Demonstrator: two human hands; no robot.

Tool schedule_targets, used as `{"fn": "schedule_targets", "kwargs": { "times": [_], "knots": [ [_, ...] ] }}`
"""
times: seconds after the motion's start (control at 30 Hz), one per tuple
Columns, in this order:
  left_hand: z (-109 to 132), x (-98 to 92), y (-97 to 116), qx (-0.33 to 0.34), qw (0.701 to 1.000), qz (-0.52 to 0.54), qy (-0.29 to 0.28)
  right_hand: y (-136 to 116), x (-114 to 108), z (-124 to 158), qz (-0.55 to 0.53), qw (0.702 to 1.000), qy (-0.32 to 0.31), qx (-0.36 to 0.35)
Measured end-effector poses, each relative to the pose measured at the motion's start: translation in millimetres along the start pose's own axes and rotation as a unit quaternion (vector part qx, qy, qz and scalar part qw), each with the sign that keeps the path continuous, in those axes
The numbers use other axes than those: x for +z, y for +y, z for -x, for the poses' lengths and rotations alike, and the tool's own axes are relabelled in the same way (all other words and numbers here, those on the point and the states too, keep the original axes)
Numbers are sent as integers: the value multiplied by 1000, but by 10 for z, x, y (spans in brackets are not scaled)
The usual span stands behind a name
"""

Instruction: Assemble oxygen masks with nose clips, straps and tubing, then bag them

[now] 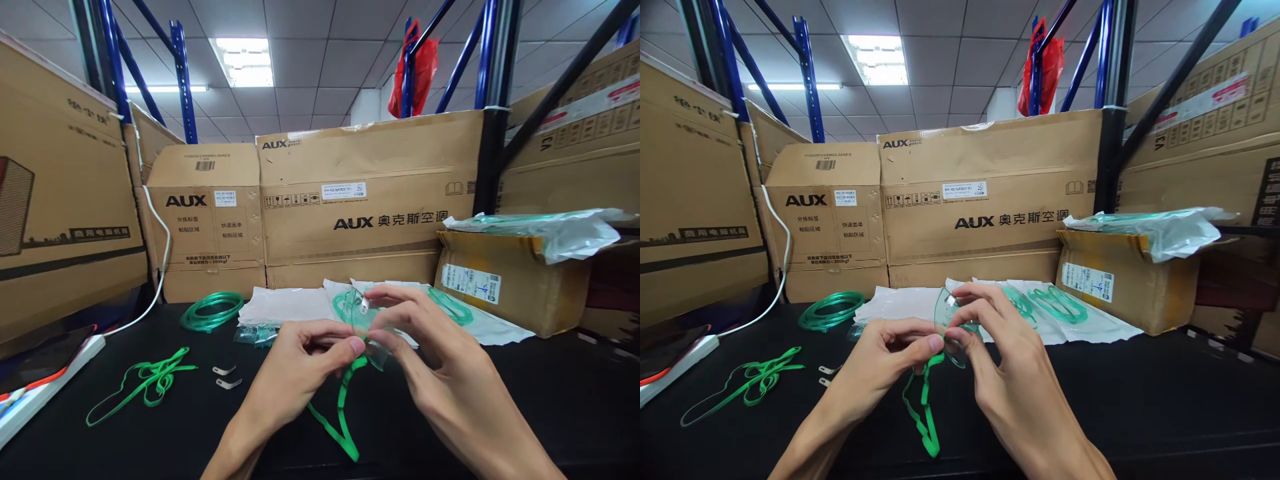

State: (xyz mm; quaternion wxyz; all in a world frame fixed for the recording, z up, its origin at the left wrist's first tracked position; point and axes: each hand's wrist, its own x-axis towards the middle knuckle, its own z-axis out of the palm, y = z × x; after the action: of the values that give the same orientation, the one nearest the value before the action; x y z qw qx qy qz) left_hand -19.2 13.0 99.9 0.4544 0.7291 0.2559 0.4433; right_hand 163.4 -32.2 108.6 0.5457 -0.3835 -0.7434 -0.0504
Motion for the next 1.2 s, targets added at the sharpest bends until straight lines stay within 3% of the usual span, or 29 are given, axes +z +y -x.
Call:
{"fn": "schedule_targets", "kwargs": {
  "times": [0.3,0.5,0.57,0.77,0.9,1.03,1.13,1.2],
  "knots": [
    [-8,8,-3,-22,1000,15,15,31,-49,-13,-84,990,97,52],
    [-15,37,-2,-31,999,-5,22,3,-165,-63,-69,972,201,100],
    [-17,36,-6,-28,999,-16,21,-5,-178,-68,-71,969,206,114],
    [-37,-25,-15,-23,999,-41,23,43,-181,-57,-169,978,20,119],
    [-39,-20,-11,-14,998,-50,23,108,-140,-69,-150,976,-1,160],
    [-19,-19,1,9,997,-76,-4,138,-37,-79,-94,969,-97,206],
    [16,-143,28,22,988,-153,-18,142,1,-75,-53,972,-124,195],
    [43,-285,36,17,971,-239,2,152,-3,-71,-43,968,-141,202]
  ]
}}
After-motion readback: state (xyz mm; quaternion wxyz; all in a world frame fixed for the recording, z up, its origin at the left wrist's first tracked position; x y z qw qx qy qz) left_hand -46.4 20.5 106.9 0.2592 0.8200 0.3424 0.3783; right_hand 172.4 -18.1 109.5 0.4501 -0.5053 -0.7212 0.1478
